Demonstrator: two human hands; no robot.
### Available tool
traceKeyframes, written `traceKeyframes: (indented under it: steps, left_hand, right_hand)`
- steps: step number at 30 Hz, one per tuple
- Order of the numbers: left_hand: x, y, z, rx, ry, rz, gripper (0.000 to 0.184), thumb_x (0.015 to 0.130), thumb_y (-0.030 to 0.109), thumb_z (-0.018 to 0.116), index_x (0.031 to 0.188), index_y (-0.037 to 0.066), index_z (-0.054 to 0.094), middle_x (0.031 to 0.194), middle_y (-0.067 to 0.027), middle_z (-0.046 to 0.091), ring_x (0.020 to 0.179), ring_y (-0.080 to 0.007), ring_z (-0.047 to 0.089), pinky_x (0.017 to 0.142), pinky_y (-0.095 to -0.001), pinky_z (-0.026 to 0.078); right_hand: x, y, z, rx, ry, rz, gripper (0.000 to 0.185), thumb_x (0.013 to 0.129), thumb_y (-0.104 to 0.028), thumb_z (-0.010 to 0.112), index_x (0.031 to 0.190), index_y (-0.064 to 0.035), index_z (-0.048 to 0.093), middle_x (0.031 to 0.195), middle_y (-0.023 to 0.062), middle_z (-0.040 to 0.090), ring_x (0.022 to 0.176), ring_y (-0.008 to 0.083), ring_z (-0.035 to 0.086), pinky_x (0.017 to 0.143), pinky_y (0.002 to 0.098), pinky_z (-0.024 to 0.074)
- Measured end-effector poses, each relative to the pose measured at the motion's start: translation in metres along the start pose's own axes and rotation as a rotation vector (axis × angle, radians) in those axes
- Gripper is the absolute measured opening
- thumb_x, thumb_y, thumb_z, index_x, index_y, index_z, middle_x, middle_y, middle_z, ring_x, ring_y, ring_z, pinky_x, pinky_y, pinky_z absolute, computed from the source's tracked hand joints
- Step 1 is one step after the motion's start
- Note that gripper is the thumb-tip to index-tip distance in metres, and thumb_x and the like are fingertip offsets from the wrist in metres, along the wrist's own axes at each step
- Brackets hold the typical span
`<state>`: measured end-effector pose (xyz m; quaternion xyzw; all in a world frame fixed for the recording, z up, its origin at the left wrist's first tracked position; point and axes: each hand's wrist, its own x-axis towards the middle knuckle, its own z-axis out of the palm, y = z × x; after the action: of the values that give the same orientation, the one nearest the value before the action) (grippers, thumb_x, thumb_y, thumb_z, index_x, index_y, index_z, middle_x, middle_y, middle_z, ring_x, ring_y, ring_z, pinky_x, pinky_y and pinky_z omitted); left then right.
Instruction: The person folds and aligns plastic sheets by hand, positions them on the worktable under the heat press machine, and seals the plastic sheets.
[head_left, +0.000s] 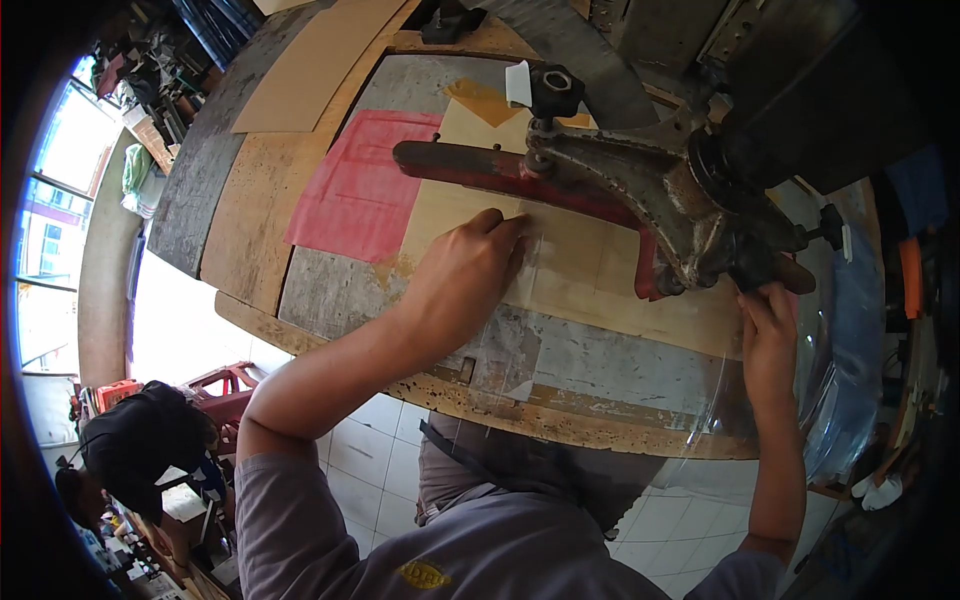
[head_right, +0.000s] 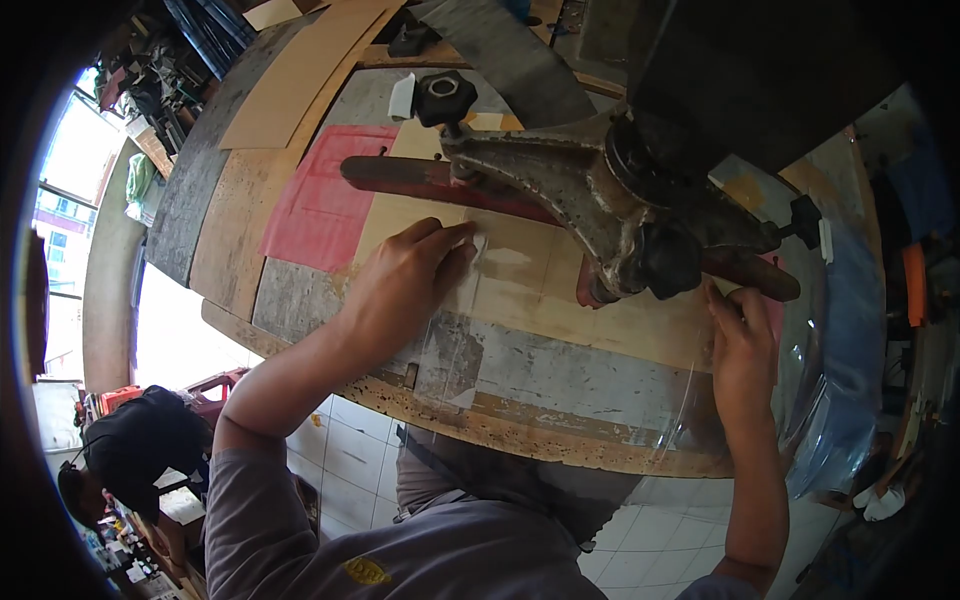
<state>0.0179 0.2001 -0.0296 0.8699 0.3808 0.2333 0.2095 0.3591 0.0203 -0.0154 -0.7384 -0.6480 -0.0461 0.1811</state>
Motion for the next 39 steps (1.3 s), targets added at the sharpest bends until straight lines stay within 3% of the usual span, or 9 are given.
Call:
traceKeyframes:
  steps: [7,10,16,22,25,31,34,37,39]
  left_hand:
    - [0.001,0.001,-0.001,-0.004,0.003,-0.006,0.028,0.102,0.016,0.067,0.123,0.0,0.073,0.098,-0.0205,0.07,0.084,-0.0415,0.072,0.077,-0.0484,0.057]
    - [0.0,0.001,0.0,0.001,0.001,-0.008,0.027,0.101,0.016,0.066,0.123,0.0,0.073,0.099,-0.0207,0.07,0.085,-0.0418,0.072,0.078,-0.0491,0.057]
    - [-0.001,-0.007,0.005,0.086,0.006,0.051,0.029,0.1,0.02,0.065,0.122,0.002,0.074,0.097,-0.0203,0.073,0.084,-0.041,0.072,0.077,-0.0509,0.058]
    - [-0.005,-0.008,0.001,0.196,-0.063,0.083,0.034,0.1,0.024,0.064,0.126,0.003,0.072,0.094,-0.0198,0.074,0.082,-0.0416,0.072,0.075,-0.0515,0.059]
    - [-0.023,-0.01,-0.009,0.185,-0.021,0.176,0.038,0.1,0.022,0.065,0.133,0.004,0.069,0.099,-0.0189,0.073,0.088,-0.038,0.072,0.078,-0.0474,0.058]
    - [-0.119,-0.001,-0.043,0.08,0.103,0.119,0.053,0.098,0.023,0.069,0.147,0.005,0.061,0.127,-0.0175,0.065,0.123,-0.0361,0.062,0.105,-0.0481,0.048]
    - [-0.169,-0.023,-0.031,0.099,0.306,0.082,0.056,0.101,0.031,0.065,0.15,0.006,0.058,0.142,-0.0183,0.061,0.138,-0.0395,0.054,0.116,-0.0534,0.039]
    - [-0.205,-0.051,-0.003,0.309,0.458,0.043,0.058,0.106,0.04,0.055,0.153,0.005,0.053,0.159,-0.0212,0.05,0.151,-0.0459,0.041,0.123,-0.0598,0.03]
    - [-0.221,-0.07,0.02,0.328,0.556,0.039,0.061,0.109,0.043,0.048,0.156,0.005,0.049,0.164,-0.023,0.043,0.155,-0.0489,0.033,0.125,-0.0629,0.024]
  right_hand:
    - [0.001,-0.001,-0.002,-0.008,0.017,-0.012,0.028,0.089,0.01,0.07,0.115,0.0022,0.076,0.099,0.0142,0.06,0.096,0.0349,0.062,0.083,0.047,0.0493]
    - [-0.001,0.004,-0.001,-0.072,0.045,-0.063,0.041,0.087,0.009,0.07,0.124,-0.0069,0.077,0.099,0.0115,0.062,0.09,0.0303,0.068,0.078,0.0454,0.054]
    - [-0.005,0.007,0.0,-0.119,0.042,-0.067,0.041,0.085,0.009,0.072,0.122,-0.0065,0.078,0.103,0.0131,0.061,0.108,0.0338,0.065,0.093,0.0484,0.0521]
    - [-0.03,-0.017,-0.016,-0.214,0.016,-0.004,0.039,0.092,0.003,0.07,0.13,-0.0062,0.075,0.123,0.0138,0.059,0.123,0.0356,0.056,0.104,0.0487,0.046]
    - [-0.065,-0.042,-0.035,-0.224,-0.002,0.027,0.043,0.091,-0.005,0.073,0.133,-0.0095,0.073,0.141,0.013,0.058,0.139,0.0369,0.051,0.116,0.05,0.0405]
    - [-0.147,-0.087,-0.055,-0.141,0.117,0.016,0.036,0.107,-0.028,0.062,0.137,-0.0102,0.07,0.149,0.0125,0.055,0.144,0.035,0.047,0.121,0.0526,0.0344]
    - [-0.185,-0.045,-0.05,-0.191,0.381,0.228,0.042,0.113,-0.036,0.049,0.137,-0.0064,0.068,0.148,0.0124,0.058,0.145,0.0355,0.048,0.121,0.0541,0.0329]
    - [-0.225,0.022,-0.036,-0.073,0.607,0.389,0.044,0.116,-0.03,0.041,0.14,-0.0023,0.065,0.147,0.0118,0.062,0.142,0.0343,0.052,0.122,0.0534,0.0318]
    - [-0.229,0.027,-0.031,-0.046,0.587,0.358,0.045,0.116,-0.031,0.04,0.141,-0.0033,0.065,0.145,0.0112,0.063,0.142,0.0334,0.052,0.122,0.0549,0.0295]
